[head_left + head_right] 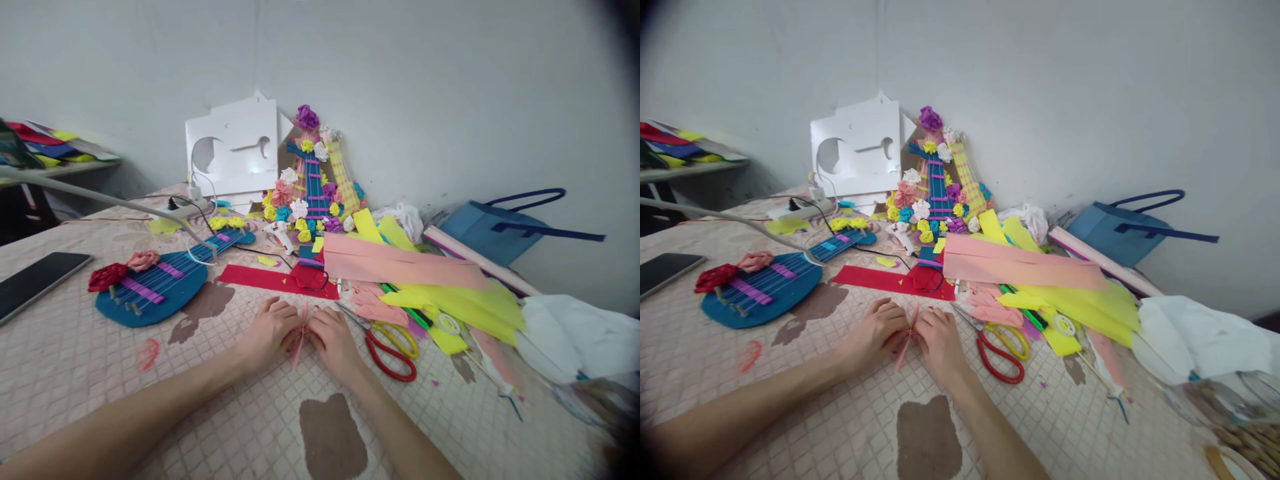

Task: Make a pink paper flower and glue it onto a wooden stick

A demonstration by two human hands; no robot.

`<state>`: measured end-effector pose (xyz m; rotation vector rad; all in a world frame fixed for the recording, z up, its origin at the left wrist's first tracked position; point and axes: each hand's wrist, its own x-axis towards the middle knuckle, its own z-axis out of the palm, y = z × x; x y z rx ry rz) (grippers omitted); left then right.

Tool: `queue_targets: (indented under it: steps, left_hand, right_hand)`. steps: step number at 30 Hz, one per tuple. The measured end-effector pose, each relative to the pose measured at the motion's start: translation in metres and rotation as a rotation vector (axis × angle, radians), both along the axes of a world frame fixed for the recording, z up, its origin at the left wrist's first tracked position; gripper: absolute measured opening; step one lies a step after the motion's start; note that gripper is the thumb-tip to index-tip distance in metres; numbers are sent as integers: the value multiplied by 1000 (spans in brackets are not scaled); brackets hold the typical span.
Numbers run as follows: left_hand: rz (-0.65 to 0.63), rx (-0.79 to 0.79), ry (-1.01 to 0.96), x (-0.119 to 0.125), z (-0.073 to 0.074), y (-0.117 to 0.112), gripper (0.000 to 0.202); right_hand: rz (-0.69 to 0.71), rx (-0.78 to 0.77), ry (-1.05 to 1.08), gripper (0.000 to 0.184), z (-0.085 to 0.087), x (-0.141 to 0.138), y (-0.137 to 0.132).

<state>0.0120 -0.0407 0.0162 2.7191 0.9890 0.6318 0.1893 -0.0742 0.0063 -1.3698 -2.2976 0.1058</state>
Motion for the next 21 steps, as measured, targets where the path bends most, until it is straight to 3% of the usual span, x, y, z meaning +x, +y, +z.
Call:
queue_targets:
  steps: [10,15,21]
  left_hand:
    - [27,-61,-8,-1,-7,3,5]
    - [20,-21,-21,-1,-7,2,13]
    - [-16,20,12,-1,-3,1,21]
  right_hand:
    - [-5,-41,54,11,-6,3,3]
    - [-14,-39,68,5,-2,-1,-1]
    - [35,-4,25,14,-2,-1,0]
